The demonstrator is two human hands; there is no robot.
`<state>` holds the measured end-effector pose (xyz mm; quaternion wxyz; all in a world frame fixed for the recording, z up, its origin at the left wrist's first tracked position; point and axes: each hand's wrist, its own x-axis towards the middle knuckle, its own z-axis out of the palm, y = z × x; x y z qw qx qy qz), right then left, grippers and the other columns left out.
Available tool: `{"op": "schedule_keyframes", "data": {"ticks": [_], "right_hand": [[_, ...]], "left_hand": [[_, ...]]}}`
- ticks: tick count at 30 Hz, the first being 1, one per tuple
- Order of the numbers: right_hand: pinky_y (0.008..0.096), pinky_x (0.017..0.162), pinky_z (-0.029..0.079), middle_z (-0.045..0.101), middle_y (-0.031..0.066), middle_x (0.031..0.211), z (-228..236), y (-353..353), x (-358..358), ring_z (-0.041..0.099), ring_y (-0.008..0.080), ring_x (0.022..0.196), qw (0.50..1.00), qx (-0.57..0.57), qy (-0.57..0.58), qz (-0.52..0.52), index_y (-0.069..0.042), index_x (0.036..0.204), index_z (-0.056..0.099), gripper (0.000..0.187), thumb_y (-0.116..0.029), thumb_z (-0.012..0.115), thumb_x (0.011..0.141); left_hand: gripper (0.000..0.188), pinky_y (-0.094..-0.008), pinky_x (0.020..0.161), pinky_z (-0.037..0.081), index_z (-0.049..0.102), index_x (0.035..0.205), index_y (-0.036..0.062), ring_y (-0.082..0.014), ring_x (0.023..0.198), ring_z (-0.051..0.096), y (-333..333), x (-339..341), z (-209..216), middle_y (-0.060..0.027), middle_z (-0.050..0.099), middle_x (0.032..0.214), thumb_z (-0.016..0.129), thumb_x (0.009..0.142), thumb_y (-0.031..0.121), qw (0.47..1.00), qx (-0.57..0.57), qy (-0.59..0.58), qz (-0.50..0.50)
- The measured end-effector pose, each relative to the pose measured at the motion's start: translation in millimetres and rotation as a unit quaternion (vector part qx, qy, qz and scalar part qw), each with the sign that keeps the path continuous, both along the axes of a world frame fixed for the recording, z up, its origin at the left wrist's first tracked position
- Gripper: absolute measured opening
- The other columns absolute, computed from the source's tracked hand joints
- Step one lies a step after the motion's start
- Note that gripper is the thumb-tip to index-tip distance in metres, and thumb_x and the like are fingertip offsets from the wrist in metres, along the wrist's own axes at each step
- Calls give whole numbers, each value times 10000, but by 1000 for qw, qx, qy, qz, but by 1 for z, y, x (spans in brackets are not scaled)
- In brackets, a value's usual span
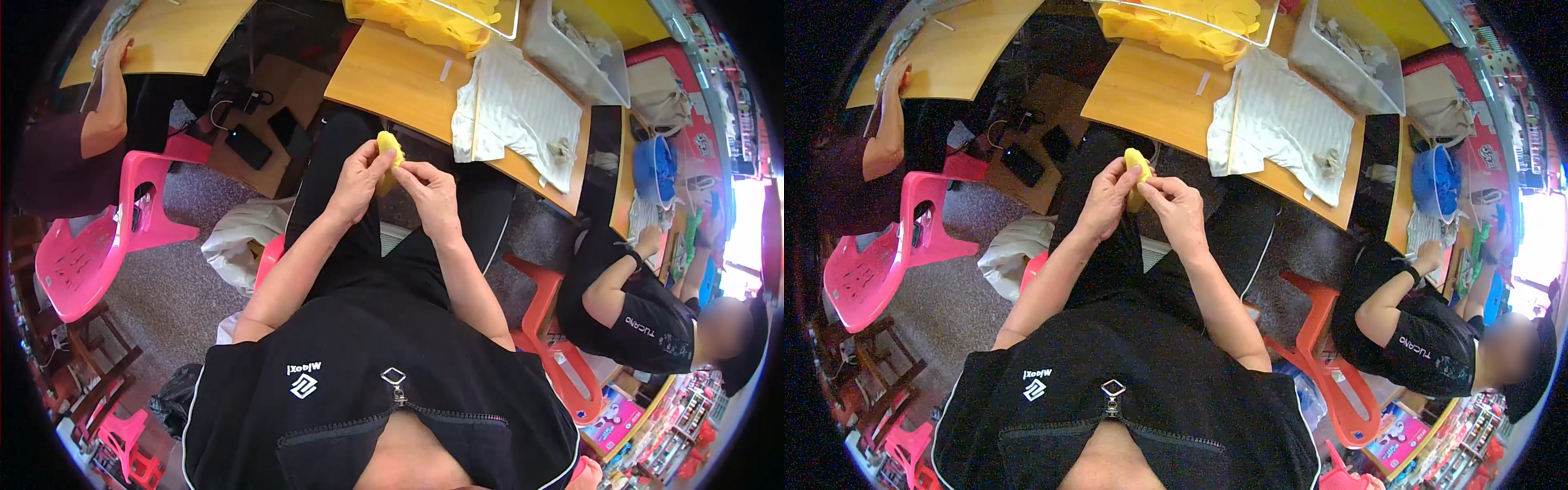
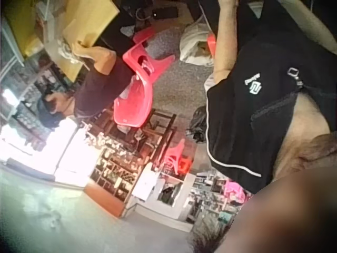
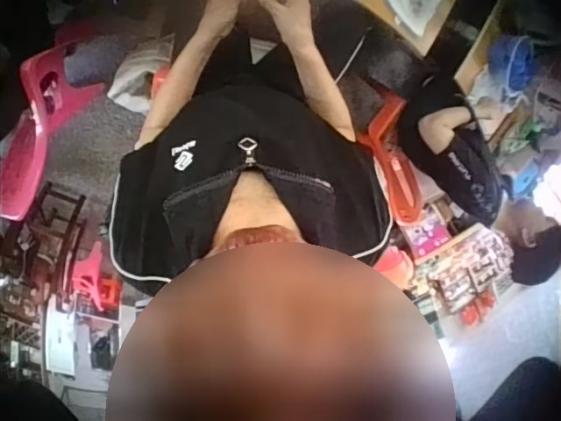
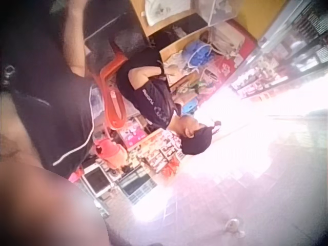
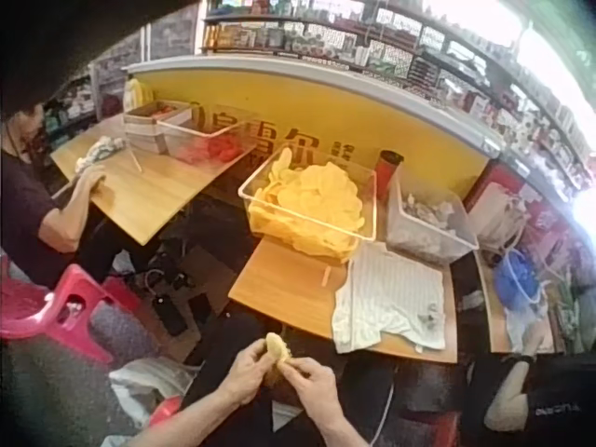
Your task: Assembling small yellow clay or wax figurine components, likely for a festival or craft.
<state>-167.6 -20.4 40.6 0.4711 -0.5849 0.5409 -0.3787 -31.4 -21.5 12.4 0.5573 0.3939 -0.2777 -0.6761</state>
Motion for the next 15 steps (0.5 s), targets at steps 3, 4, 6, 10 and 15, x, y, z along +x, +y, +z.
{"op": "schedule_keyframes", "data": {"ticks": [3,4,6,10,15], "right_hand": [[193,608,425,634,5,784,-7,-1,2,533,47,667,974,128,-178,-51,34,953,676,182,-93,689,823],[186,598,412,633,-1,775,-7,-1,1,528,43,662,972,138,-182,-48,23,960,679,181,-91,691,820],[178,588,399,631,-6,766,-8,-2,1,524,38,657,970,149,-185,-47,12,967,683,181,-90,693,817],[171,555,365,630,-22,754,-9,0,0,502,25,636,968,183,-172,-28,-9,949,690,172,-126,694,822],[174,540,354,631,-30,752,-12,-3,0,486,16,617,954,230,-188,-22,-31,938,695,167,-152,693,824]], "left_hand": [[190,-190,694,413,577,1017,43,-30,776,499,3,-2,-6,19,572,869,590,921,206,999,-22,-15,18],[190,-190,694,413,577,1017,43,-30,776,499,4,-3,-9,19,572,869,590,921,206,1000,-21,-15,16],[188,-200,744,424,577,1027,39,-49,818,519,7,-6,-13,0,581,910,587,921,194,998,1,51,41],[196,-217,807,435,578,1039,32,-75,878,541,11,-9,-11,-20,586,961,582,923,190,992,19,116,56],[242,-228,840,442,575,1092,23,-91,924,549,12,-9,-14,-37,589,998,583,922,196,994,16,104,37]]}}
